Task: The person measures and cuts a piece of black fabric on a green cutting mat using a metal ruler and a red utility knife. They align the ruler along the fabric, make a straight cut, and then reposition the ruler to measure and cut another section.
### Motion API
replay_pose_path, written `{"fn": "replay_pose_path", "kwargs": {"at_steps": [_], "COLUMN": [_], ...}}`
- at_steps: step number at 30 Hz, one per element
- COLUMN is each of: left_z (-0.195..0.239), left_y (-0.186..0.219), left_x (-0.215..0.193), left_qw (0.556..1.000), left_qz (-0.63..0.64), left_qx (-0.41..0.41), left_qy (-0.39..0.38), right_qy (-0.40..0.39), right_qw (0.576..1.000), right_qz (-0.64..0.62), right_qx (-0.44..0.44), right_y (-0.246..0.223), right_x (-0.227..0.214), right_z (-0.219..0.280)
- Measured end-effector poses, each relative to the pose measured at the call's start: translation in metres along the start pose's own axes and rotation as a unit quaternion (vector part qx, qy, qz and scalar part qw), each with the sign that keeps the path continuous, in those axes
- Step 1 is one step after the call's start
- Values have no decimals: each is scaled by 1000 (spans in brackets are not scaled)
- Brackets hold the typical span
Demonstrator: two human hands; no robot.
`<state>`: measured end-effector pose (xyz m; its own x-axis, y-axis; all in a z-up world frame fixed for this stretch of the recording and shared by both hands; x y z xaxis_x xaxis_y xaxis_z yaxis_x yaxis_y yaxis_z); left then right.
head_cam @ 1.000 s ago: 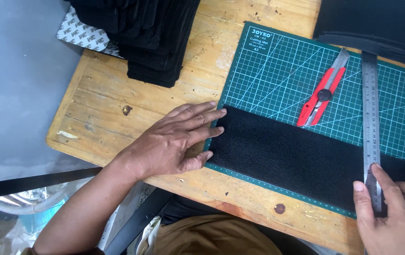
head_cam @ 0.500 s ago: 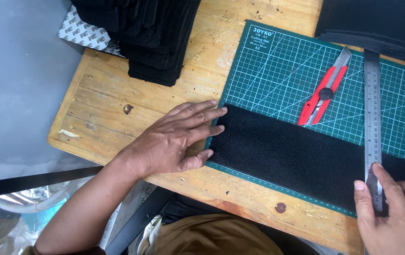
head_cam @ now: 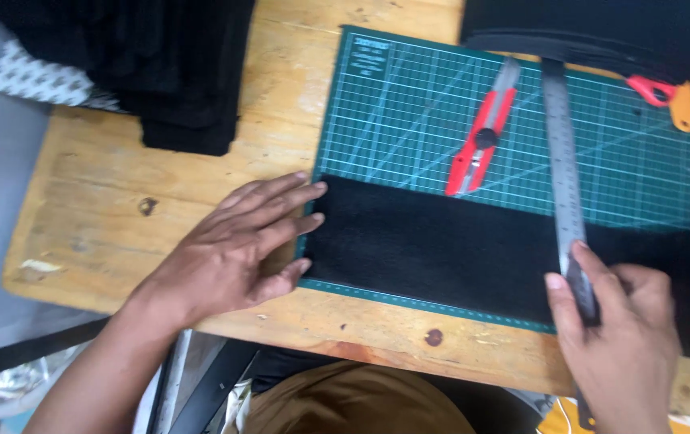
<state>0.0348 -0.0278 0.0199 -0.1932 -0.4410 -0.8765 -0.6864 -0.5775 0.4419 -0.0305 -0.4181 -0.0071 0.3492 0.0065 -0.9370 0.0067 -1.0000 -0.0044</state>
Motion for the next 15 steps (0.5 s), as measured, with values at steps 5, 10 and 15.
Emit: {"fn": "replay_pose_path", "kwargs": {"at_steps": [5,10,15], "left_z": [-5,-6,-6], "left_y": [4,2,1], "left_x": [-4,0,2], "left_qw": [1000,1000,999], "left_qz": [-15,-23,-25], "left_qx": [9,-8,-24], "left_qy": [22,9,-5], "right_qy": [-35,-68,-87], "right_qw": [998,993,989], "right_qz": [-46,-75,-86], "right_qx": [21,58,77], "right_y": [-6,-6,-5], "right_x": [-7,-9,-8], "right_z": [-9,-15,-17]}}
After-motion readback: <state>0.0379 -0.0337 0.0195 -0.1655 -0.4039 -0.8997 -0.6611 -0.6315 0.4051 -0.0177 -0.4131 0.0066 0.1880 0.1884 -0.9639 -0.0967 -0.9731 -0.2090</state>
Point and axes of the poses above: each hand's wrist, its own z-axis away from the middle knuckle, its own x-axis out of the palm, y = z × x, the point moved 5 cm from there along -z, towards the middle knuckle, and after that the axes turned 1 degree about -z, right-handed, at the moved point
